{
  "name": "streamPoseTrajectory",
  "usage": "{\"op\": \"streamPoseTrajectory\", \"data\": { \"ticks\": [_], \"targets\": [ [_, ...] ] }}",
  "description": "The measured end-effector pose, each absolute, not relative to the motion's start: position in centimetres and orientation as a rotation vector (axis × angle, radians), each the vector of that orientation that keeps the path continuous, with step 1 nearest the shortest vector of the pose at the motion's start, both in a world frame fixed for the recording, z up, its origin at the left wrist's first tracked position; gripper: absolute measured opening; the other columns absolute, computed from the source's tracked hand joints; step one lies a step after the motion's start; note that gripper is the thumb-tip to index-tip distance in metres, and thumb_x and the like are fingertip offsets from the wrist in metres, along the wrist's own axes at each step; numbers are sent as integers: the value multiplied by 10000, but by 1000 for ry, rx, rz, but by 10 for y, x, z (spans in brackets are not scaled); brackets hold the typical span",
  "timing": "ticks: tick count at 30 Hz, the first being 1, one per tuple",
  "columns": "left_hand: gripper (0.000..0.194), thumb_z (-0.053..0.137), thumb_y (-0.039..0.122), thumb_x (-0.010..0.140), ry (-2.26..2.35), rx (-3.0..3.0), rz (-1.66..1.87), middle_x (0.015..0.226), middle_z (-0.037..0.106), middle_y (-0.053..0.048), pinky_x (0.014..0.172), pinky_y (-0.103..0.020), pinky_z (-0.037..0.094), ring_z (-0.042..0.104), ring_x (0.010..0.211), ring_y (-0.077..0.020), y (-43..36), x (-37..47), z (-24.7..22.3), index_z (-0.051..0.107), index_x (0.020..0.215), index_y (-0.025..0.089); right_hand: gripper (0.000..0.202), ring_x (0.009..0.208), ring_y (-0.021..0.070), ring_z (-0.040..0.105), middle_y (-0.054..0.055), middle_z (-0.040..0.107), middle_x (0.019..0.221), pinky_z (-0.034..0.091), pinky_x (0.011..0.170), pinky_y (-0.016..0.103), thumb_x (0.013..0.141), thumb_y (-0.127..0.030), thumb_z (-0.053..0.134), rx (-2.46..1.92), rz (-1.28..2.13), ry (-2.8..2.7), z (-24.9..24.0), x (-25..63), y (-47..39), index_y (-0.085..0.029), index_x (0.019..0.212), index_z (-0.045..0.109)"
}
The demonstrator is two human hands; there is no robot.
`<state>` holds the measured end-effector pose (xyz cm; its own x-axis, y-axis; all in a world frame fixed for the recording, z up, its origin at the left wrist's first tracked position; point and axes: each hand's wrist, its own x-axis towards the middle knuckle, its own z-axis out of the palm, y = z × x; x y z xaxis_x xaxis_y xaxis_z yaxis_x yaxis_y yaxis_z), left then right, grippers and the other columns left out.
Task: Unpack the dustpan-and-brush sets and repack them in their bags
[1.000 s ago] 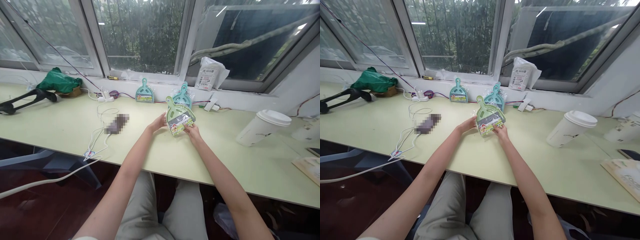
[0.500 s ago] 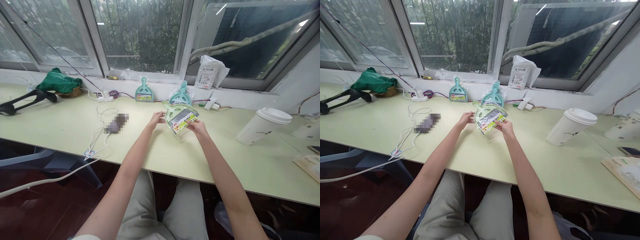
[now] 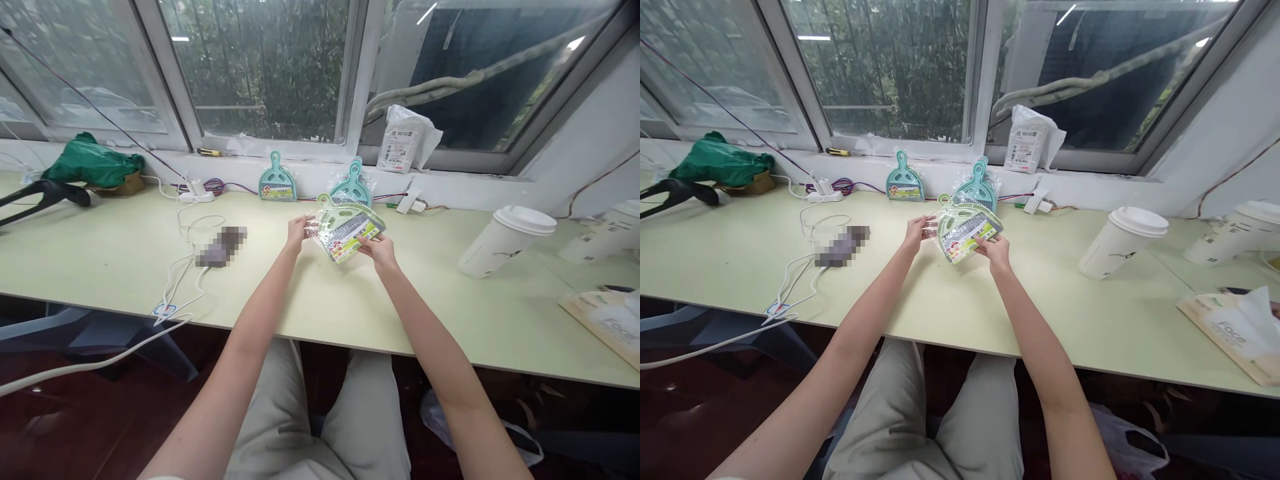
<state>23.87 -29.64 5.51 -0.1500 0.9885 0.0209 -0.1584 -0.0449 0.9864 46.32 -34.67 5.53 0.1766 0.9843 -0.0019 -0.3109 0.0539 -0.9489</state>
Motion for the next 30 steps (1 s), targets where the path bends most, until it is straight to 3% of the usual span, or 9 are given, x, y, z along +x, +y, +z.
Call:
{"op": "streamPoseTrajectory", "data": {
  "ticks": [5, 9, 18, 24, 30],
  "targets": [
    [610, 441, 665, 833, 981, 1164, 1098, 960, 693, -127, 707, -306, 544, 686, 696, -176, -306, 240, 58, 610, 1106, 147, 294, 716, 152, 696, 9, 718, 769, 624, 718, 296, 591, -158, 825, -985, 1150, -808, 52, 466, -346, -173, 802, 620],
    [522, 586, 594, 789, 794, 1357, 692, 986, 691, -161, 717, -308, 544, 709, 778, -232, -315, 248, 56, 644, 993, 117, 297, 723, 135, 688, 0, 716, 797, 619, 713, 270, 598, -165, 815, -945, 1119, -765, 48, 471, -343, -183, 816, 615],
    [540, 564, 630, 784, 908, 1384, 939, 879, 707, -137, 677, -294, 541, 694, 685, -190, -313, 257, 50, 644, 892, 107, 329, 749, 151, 688, 17, 706, 820, 618, 729, 303, 606, -209, 815, -939, 1018, -773, 45, 467, -340, -181, 844, 590],
    [488, 693, 552, 713, 835, 1557, 695, 1012, 706, -158, 612, -251, 520, 692, 687, -174, -314, 251, 48, 712, 925, 114, 383, 801, 148, 684, 13, 706, 863, 611, 758, 299, 602, -258, 806, -881, 950, -739, 41, 462, -343, -189, 916, 597],
    [366, 713, 471, 722, 914, 1632, 569, 728, 712, -123, 548, -253, 499, 631, 536, -137, -307, 248, 41, 707, 749, 107, 359, 735, 148, 676, -8, 692, 742, 619, 709, 302, 598, -243, 804, -937, 881, -823, 41, 461, -340, -170, 894, 614]
  ]
}}
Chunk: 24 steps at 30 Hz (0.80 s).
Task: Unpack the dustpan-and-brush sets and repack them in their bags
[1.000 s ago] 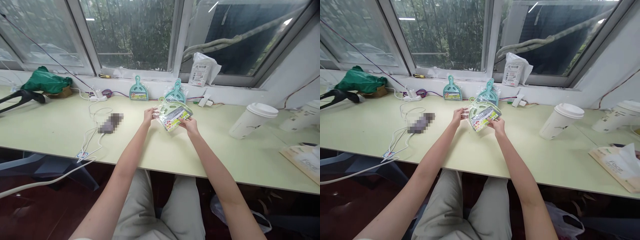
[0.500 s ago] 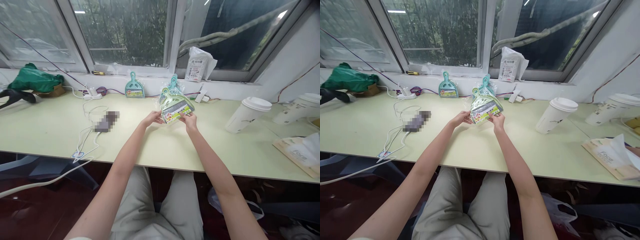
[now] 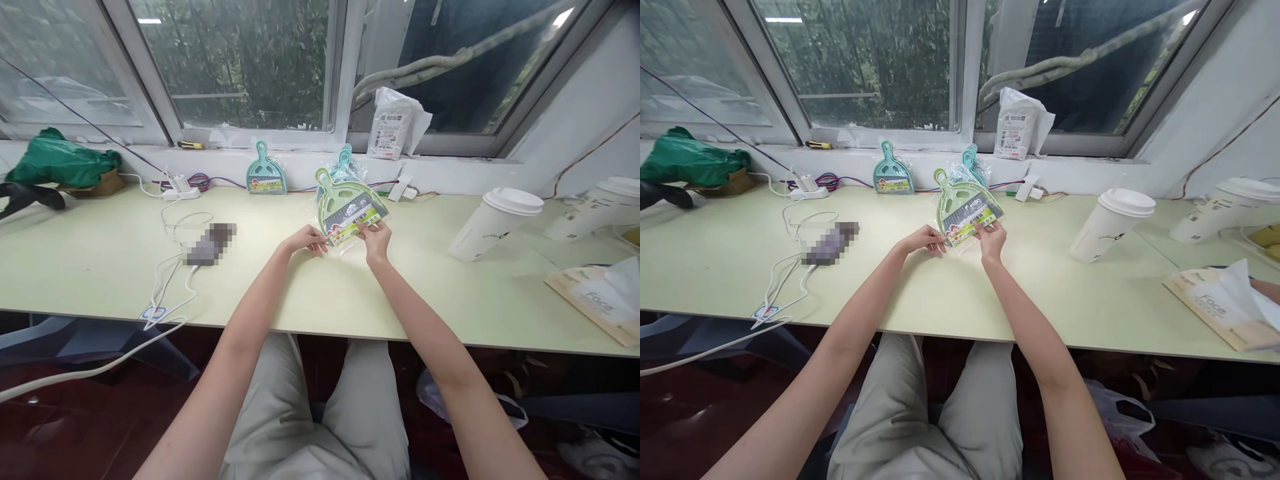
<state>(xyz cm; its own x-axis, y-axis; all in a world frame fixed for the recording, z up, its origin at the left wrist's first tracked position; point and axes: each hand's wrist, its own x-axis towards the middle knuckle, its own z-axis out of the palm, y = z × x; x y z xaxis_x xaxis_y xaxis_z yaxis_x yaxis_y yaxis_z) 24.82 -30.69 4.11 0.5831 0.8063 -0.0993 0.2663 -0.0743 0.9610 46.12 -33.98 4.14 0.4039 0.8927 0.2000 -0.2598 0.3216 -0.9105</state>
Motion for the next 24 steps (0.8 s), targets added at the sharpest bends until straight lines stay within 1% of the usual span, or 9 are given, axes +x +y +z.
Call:
{"op": "streamPoseTrajectory", "data": {
  "ticks": [3, 5, 9, 13, 17, 19, 21, 24],
  "targets": [
    [370, 706, 485, 722, 866, 1701, 568, 578, 643, -57, 511, -214, 462, 567, 482, -95, -307, 246, 43, 698, 707, 116, 335, 735, 150, 679, -6, 699, 756, 623, 690, 296, 606, -231, 803, -945, 892, -823, 43, 462, -340, -174, 880, 619],
    [387, 704, 507, 714, 831, 1727, 584, 542, 606, -34, 505, -204, 452, 543, 475, -84, -307, 243, 45, 700, 709, 120, 323, 722, 148, 681, -4, 702, 761, 625, 673, 287, 604, -216, 811, -953, 921, -816, 46, 464, -341, -176, 862, 621],
    [418, 672, 544, 728, 859, 1728, 736, 565, 599, -30, 505, -206, 439, 560, 504, -94, -306, 236, 48, 679, 720, 126, 308, 683, 139, 685, 2, 706, 752, 622, 648, 263, 598, -182, 826, -992, 1019, -822, 53, 471, -341, -165, 822, 616],
    [419, 639, 546, 760, 910, 1668, 914, 625, 616, -41, 490, -207, 396, 587, 532, -105, -302, 227, 47, 637, 717, 129, 252, 643, 131, 685, 8, 715, 744, 611, 608, 237, 626, -122, 800, -1038, 1107, -846, 56, 480, -340, -153, 799, 620],
    [439, 574, 575, 800, 1063, 1431, 1284, 653, 622, -50, 466, -204, 358, 552, 491, -88, -297, 207, 46, 591, 722, 143, 226, 636, 127, 685, 8, 721, 743, 601, 601, 230, 647, -94, 778, -1036, 1203, -876, 55, 486, -337, -149, 810, 630],
    [454, 504, 599, 834, 1173, 1200, 1519, 663, 626, -43, 469, -198, 366, 527, 468, -76, -293, 194, 46, 595, 811, 155, 235, 664, 131, 692, 9, 726, 760, 602, 629, 234, 646, -104, 785, -1012, 1271, -897, 53, 488, -335, -153, 818, 633],
    [488, 424, 619, 866, 1234, 936, 1689, 725, 653, -49, 498, -193, 404, 543, 490, -74, -289, 181, 46, 588, 964, 169, 235, 693, 135, 698, 11, 730, 784, 603, 663, 241, 654, -113, 784, -986, 1317, -889, 51, 487, -334, -158, 828, 632],
    [594, 331, 660, 879, 1186, 660, 1698, 904, 693, -97, 580, -208, 478, 640, 655, -115, -285, 167, 44, 497, 1190, 181, 203, 733, 136, 703, 19, 737, 826, 601, 713, 248, 684, -118, 760, -966, 1352, -849, 48, 485, -334, -162, 838, 635]
  ]
}}
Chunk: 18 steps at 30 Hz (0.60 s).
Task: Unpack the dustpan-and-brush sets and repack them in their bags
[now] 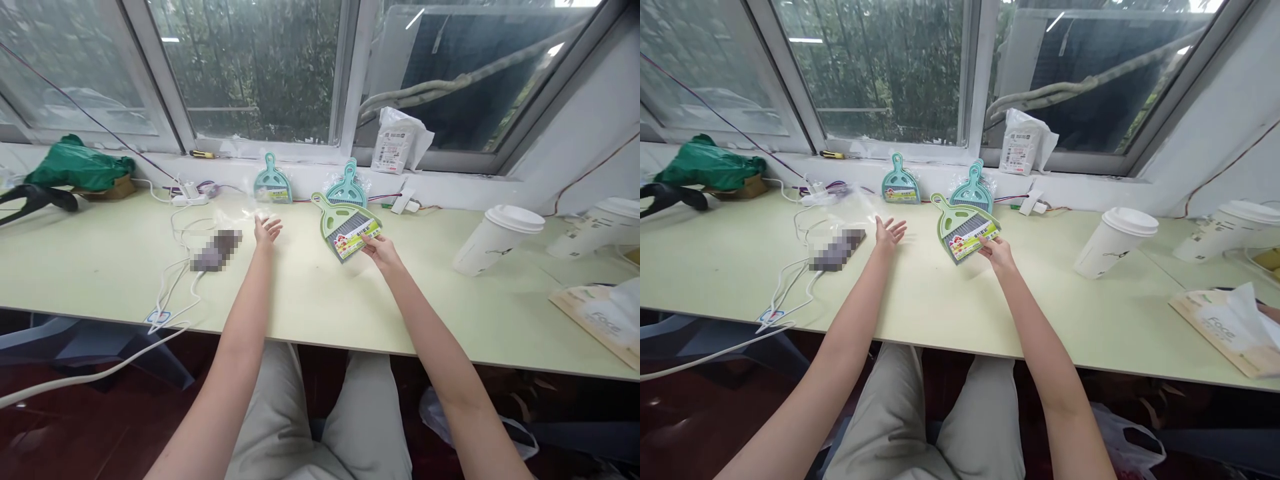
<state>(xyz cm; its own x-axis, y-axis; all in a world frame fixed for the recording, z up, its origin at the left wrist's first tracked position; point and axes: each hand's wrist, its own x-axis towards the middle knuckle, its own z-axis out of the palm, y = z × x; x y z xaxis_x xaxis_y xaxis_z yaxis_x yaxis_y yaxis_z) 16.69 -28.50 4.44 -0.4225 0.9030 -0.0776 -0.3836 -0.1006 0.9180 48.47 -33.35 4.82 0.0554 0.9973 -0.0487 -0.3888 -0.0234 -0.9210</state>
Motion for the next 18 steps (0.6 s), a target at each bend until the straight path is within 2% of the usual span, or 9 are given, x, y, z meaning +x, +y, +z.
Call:
{"op": "streamPoseTrajectory", "data": {
  "ticks": [3, 6, 9, 10, 13, 16, 18],
  "targets": [
    [723, 256, 699, 868, 1087, 661, 1496, 1047, 681, -157, 642, -271, 524, 672, 825, -187, -284, 169, 40, 387, 1326, 154, 185, 738, 137, 702, 23, 737, 824, 600, 734, 255, 696, -112, 747, -981, 1361, -820, 45, 481, -334, -162, 834, 634],
    [741, 285, 691, 864, 1010, 871, 1207, 1098, 666, -179, 677, -322, 538, 664, 862, -226, -288, 192, 35, 426, 1327, 130, 179, 734, 143, 701, 25, 733, 806, 603, 735, 264, 700, -109, 742, -1008, 1356, -811, 40, 475, -336, -161, 830, 630],
    [679, 359, 671, 853, 874, 1064, 929, 1118, 664, -153, 752, -361, 538, 656, 907, -246, -295, 228, 33, 514, 1272, 158, 174, 753, 152, 702, 25, 732, 811, 605, 738, 275, 706, -125, 741, -1014, 1349, -832, 34, 469, -337, -162, 837, 632],
    [674, 325, 678, 860, 839, 1080, 886, 1126, 663, -136, 769, -370, 536, 651, 934, -249, -297, 239, 33, 520, 1267, 177, 168, 762, 151, 702, 25, 732, 817, 605, 738, 273, 713, -135, 738, -1006, 1348, -844, 33, 467, -337, -163, 842, 633],
    [666, 241, 688, 871, 824, 1073, 978, 1132, 665, -84, 803, -372, 525, 635, 987, -240, -303, 264, 36, 523, 1252, 221, 141, 769, 142, 701, 27, 734, 828, 601, 717, 250, 751, -162, 714, -988, 1333, -898, 31, 467, -336, -159, 866, 633],
    [615, 404, 679, 829, 802, 1141, 989, 1148, 657, -76, 815, -363, 515, 628, 1000, -238, -308, 270, 40, 539, 1217, 220, 135, 663, 146, 692, 42, 723, 746, 592, 601, 243, 803, -251, 681, -1085, 1279, -957, 32, 476, -330, -140, 859, 628],
    [582, 590, 595, 765, 838, 1182, 1002, 1135, 657, -83, 806, -341, 508, 630, 983, -228, -310, 268, 41, 543, 1196, 207, 291, 527, 136, 649, 56, 687, 636, 540, 469, 221, 874, -402, 576, -1194, 1223, -925, 32, 490, -323, -124, 799, 621]
  ]
}}
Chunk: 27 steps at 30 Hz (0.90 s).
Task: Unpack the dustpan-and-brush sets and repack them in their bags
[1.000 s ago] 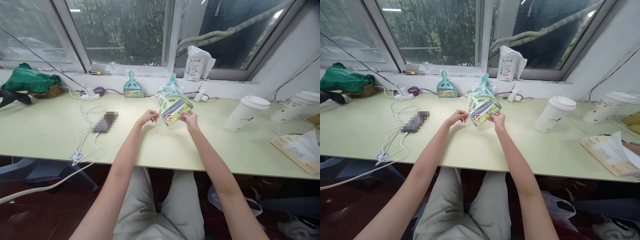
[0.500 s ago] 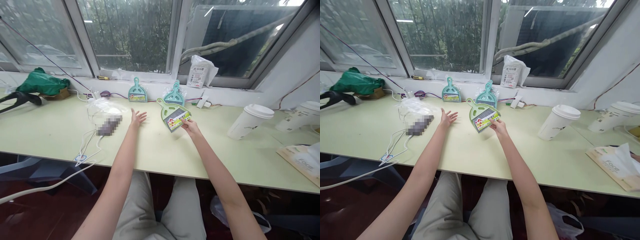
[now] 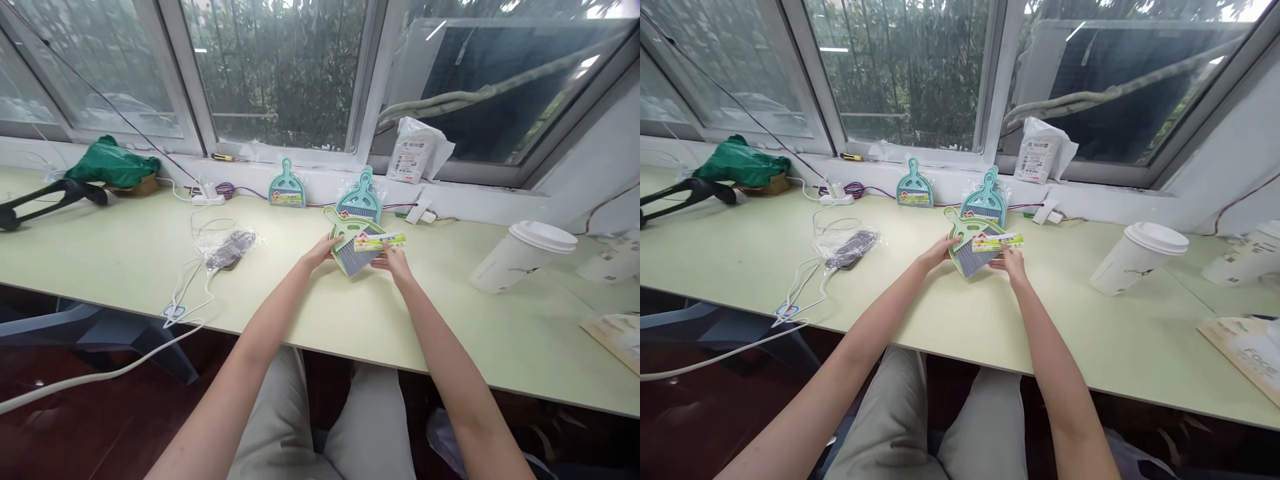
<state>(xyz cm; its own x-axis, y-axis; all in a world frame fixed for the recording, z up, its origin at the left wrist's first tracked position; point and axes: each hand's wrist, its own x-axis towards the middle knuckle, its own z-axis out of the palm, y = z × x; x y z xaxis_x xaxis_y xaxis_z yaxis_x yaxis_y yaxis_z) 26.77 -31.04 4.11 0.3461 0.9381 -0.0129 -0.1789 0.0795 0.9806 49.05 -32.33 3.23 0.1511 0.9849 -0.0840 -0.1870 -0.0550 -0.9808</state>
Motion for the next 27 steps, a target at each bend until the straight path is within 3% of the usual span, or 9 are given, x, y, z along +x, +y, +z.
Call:
{"op": "streamPoseTrajectory", "data": {
  "ticks": [2, 4, 7, 9, 13, 17, 21, 23, 27],
  "targets": [
    [558, 667, 512, 732, 905, 1172, 1056, 1107, 658, -81, 782, -314, 502, 632, 955, -213, -311, 264, 40, 545, 1176, 196, 547, 380, 96, 547, 47, 613, 516, 421, 344, 177, 928, -561, 344, -1264, 1176, -777, 32, 510, -316, -124, 722, 600],
    [502, 610, 528, 772, 940, 1133, 1091, 1085, 657, -79, 752, -298, 501, 634, 922, -201, -309, 262, 38, 561, 1137, 187, 714, 275, 55, 391, 4, 502, 419, 277, 278, 153, 906, -652, 127, -1254, 1189, -570, 31, 531, -309, -142, 675, 570],
    [472, 487, 575, 834, 969, 1094, 1115, 1045, 659, -79, 714, -285, 497, 634, 857, -185, -306, 261, 33, 584, 1069, 177, 732, 247, 35, 230, -54, 373, 375, 181, 271, 154, 853, -728, 103, -1128, 1304, -453, 30, 555, -304, -167, 654, 529],
    [473, 485, 587, 828, 993, 1099, 1121, 999, 664, -75, 702, -280, 492, 632, 821, -179, -305, 262, 31, 587, 1043, 178, 707, 257, 30, 202, -71, 345, 387, 174, 281, 151, 858, -724, 123, -1041, 1318, -431, 29, 561, -303, -171, 671, 522],
    [509, 529, 637, 778, 1033, 1150, 1094, 909, 664, -52, 686, -268, 483, 622, 775, -170, -305, 266, 28, 579, 1026, 196, 603, 308, 48, 368, -45, 472, 471, 264, 333, 142, 921, -622, 123, -1078, 1110, -393, 26, 557, -304, -189, 765, 514],
    [541, 485, 658, 796, 1069, 1229, 1044, 934, 661, -58, 680, -294, 487, 614, 778, -186, -309, 273, 30, 566, 1067, 197, 326, 539, 95, 605, 10, 664, 778, 396, 457, 177, 927, -490, 313, -1288, 946, -628, 28, 531, -312, -230, 909, 509],
    [548, 426, 636, 842, 1035, 1397, 1101, 1046, 664, -83, 839, -338, 469, 594, 969, -229, -314, 285, 32, 595, 1085, 175, 270, 803, 172, 630, 60, 677, 961, 466, 679, 273, 872, -439, 445, -1423, 538, -1354, 37, 482, -335, -222, 928, 594],
    [536, 422, 617, 854, 982, 1510, 1178, 1102, 657, -82, 945, -335, 418, 556, 1074, -231, -316, 293, 32, 620, 1067, 166, 269, 1009, 236, 565, 95, 661, 1024, 446, 815, 333, 856, -448, 491, -1456, 234, -1682, 42, 460, -348, -210, 882, 614],
    [528, 397, 581, 879, 891, 1621, 1214, 1158, 648, -78, 1027, -341, 358, 526, 1140, -229, -318, 302, 33, 636, 1072, 151, 299, 1043, 259, 523, 134, 638, 1064, 396, 883, 372, 906, -387, 428, -1558, -43, -1792, 50, 441, -362, -179, 1046, 590]
  ]
}}
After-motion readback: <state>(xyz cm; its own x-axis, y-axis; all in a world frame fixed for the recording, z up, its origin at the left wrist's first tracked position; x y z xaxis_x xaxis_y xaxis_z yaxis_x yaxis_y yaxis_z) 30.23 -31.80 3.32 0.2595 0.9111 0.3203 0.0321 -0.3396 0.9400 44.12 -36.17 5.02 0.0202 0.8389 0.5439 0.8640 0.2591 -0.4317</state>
